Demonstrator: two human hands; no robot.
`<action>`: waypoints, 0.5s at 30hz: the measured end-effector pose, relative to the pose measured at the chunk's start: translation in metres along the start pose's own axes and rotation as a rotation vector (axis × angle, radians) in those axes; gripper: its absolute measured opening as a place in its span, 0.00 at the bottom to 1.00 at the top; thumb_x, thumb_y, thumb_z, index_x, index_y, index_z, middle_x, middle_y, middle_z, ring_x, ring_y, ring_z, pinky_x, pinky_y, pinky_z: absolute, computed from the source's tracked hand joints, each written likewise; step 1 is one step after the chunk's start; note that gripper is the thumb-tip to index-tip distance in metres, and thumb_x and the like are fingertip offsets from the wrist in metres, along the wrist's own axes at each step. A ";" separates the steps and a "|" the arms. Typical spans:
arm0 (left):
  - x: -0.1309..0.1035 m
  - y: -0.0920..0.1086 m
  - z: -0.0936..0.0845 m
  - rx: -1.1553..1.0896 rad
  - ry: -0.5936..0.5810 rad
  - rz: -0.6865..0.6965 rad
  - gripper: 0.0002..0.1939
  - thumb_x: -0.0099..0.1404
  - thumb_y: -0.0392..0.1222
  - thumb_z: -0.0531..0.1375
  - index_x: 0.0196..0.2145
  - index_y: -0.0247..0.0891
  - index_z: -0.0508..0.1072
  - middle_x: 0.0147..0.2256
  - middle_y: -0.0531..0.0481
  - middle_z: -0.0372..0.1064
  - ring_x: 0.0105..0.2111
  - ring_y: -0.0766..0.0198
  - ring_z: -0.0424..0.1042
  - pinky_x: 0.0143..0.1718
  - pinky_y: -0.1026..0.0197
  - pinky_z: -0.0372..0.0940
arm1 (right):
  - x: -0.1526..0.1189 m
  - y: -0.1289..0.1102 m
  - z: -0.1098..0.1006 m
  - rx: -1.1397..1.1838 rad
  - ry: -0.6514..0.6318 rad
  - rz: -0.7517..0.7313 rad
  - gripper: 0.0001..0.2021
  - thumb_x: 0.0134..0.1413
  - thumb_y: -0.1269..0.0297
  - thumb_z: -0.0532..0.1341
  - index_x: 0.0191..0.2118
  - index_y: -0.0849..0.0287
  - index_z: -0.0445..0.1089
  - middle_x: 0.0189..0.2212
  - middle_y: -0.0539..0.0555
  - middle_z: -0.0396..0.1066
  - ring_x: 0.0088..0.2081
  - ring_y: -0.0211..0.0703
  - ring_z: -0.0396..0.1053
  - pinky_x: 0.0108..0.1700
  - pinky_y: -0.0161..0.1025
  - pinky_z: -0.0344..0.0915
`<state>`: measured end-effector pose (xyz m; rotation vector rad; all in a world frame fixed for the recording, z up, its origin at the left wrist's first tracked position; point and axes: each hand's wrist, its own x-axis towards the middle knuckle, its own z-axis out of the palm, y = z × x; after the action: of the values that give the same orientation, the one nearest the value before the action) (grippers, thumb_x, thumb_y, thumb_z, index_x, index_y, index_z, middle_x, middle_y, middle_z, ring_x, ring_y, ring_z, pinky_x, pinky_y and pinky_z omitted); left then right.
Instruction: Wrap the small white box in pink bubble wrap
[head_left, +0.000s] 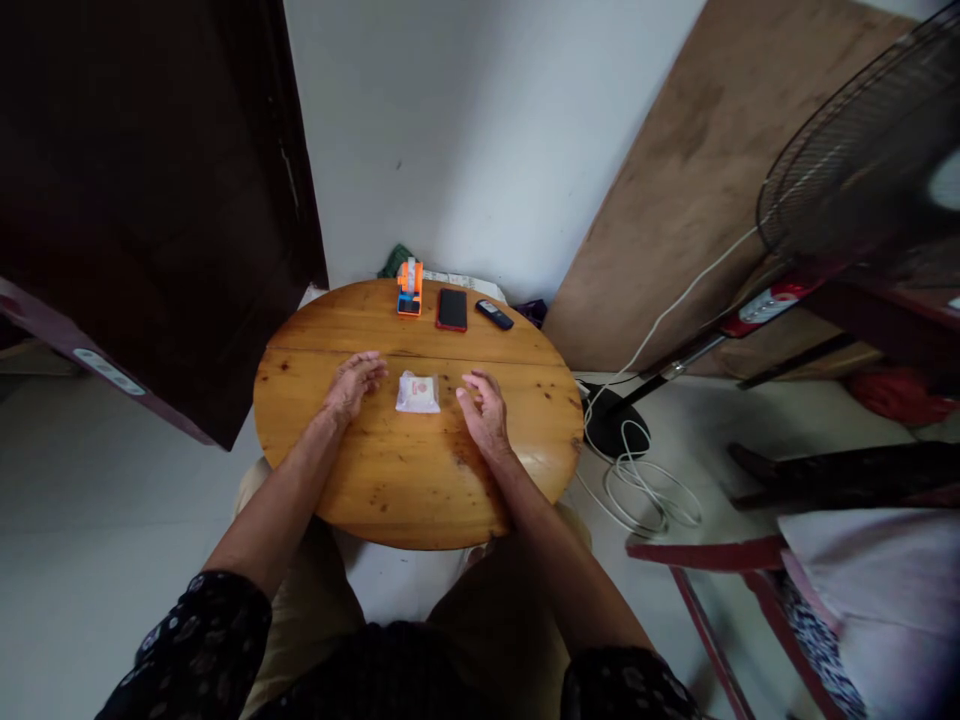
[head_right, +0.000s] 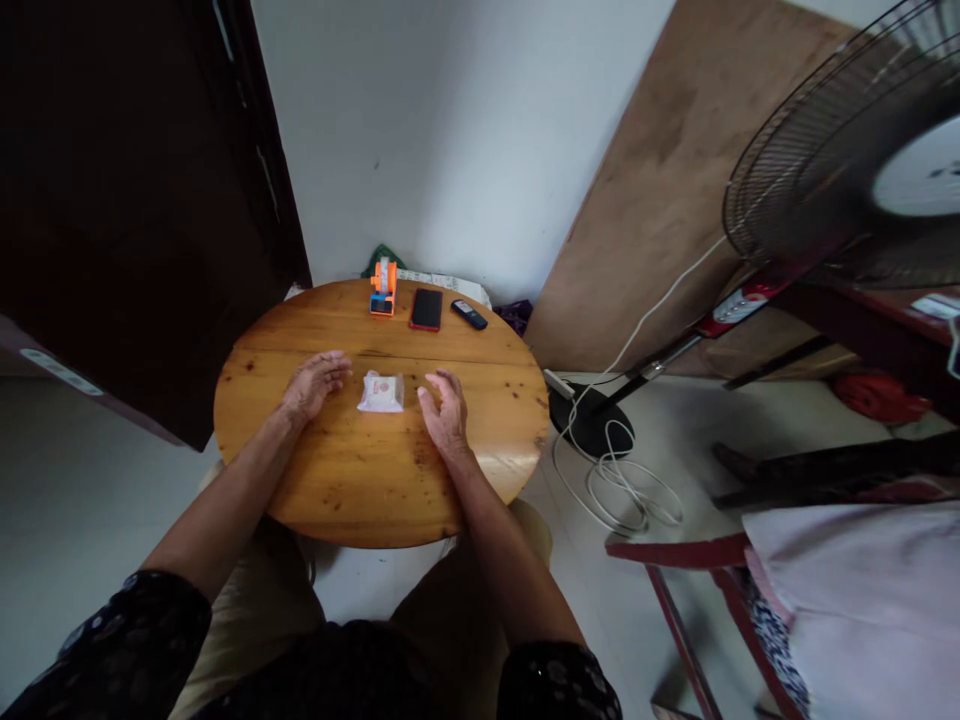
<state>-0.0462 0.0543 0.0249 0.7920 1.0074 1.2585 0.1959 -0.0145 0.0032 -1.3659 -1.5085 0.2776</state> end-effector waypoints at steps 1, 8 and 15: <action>0.000 0.001 0.000 0.003 -0.002 -0.004 0.20 0.47 0.43 0.68 0.38 0.36 0.71 0.31 0.50 0.75 0.29 0.67 0.74 0.28 0.68 0.61 | 0.000 -0.001 0.000 0.006 -0.011 0.000 0.14 0.58 0.59 0.60 0.47 0.57 0.73 0.54 0.62 0.70 0.53 0.50 0.69 0.54 0.49 0.68; -0.007 0.003 0.004 0.113 -0.063 -0.049 0.16 0.48 0.39 0.68 0.36 0.35 0.72 0.27 0.51 0.74 0.22 0.69 0.71 0.21 0.69 0.58 | 0.002 -0.011 -0.001 0.030 -0.069 -0.076 0.14 0.56 0.62 0.60 0.47 0.58 0.73 0.54 0.63 0.70 0.56 0.52 0.68 0.59 0.53 0.64; -0.016 0.002 0.008 0.322 -0.285 -0.051 0.16 0.51 0.38 0.70 0.37 0.34 0.74 0.25 0.51 0.73 0.19 0.70 0.68 0.15 0.69 0.53 | 0.014 -0.029 0.003 -0.020 -0.219 -0.226 0.15 0.53 0.65 0.62 0.48 0.54 0.74 0.54 0.59 0.71 0.57 0.51 0.68 0.62 0.50 0.62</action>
<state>-0.0401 0.0392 0.0321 1.1520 1.0000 0.9181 0.1789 -0.0113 0.0303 -1.1962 -1.8359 0.2768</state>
